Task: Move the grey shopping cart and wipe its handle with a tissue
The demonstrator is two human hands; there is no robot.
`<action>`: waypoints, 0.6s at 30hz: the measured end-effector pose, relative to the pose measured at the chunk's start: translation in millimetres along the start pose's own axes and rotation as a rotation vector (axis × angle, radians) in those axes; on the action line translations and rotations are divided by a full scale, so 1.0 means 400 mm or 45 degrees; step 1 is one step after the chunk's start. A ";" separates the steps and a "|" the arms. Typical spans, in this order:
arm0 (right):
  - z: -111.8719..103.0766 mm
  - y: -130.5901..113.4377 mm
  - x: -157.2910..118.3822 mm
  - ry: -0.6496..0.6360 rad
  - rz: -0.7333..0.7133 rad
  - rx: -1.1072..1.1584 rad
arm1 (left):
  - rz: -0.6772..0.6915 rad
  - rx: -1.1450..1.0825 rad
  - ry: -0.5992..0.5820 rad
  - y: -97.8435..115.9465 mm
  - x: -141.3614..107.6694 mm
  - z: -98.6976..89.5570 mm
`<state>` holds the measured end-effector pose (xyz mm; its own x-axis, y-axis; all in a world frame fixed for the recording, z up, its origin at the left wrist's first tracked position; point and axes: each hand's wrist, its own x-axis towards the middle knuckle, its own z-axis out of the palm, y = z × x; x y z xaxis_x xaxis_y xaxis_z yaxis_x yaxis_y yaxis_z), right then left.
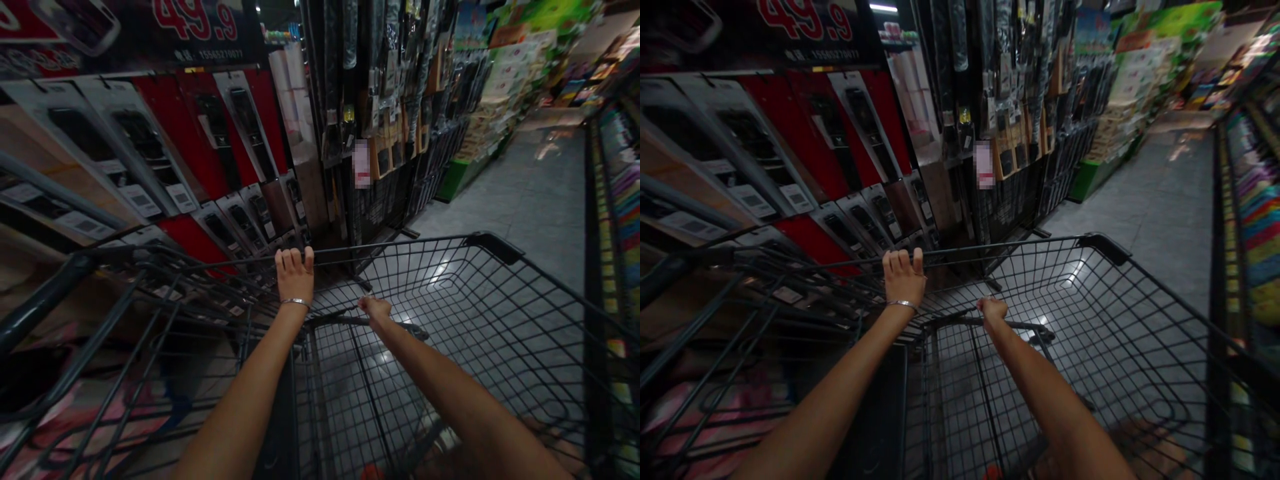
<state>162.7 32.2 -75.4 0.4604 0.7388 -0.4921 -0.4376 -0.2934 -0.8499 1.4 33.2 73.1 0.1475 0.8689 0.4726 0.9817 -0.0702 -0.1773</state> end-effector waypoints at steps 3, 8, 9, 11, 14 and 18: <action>0.028 -0.031 -0.026 0.012 0.105 0.022 | 0.013 0.013 -0.037 0.002 0.000 -0.010; 0.069 -0.089 -0.065 -0.045 0.168 0.060 | 0.038 0.108 -0.058 0.002 -0.001 -0.022; 0.071 -0.099 -0.072 -0.071 0.169 0.063 | 0.042 0.101 -0.055 0.002 -0.001 -0.024; 0.068 -0.115 -0.083 -0.122 0.164 0.063 | 0.047 0.078 -0.048 0.002 -0.002 -0.025; 0.054 -0.125 -0.094 -0.189 0.139 0.054 | 0.043 0.062 -0.042 0.005 -0.003 -0.028; 0.042 -0.118 -0.094 -0.238 0.099 0.038 | 0.032 0.055 -0.059 0.009 -0.002 -0.030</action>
<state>152.8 28.3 -13.6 0.2744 0.8152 -0.5101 -0.4899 -0.3379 -0.8036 6.1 26.4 82.3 0.1649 0.8890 0.4271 0.9715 -0.0718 -0.2258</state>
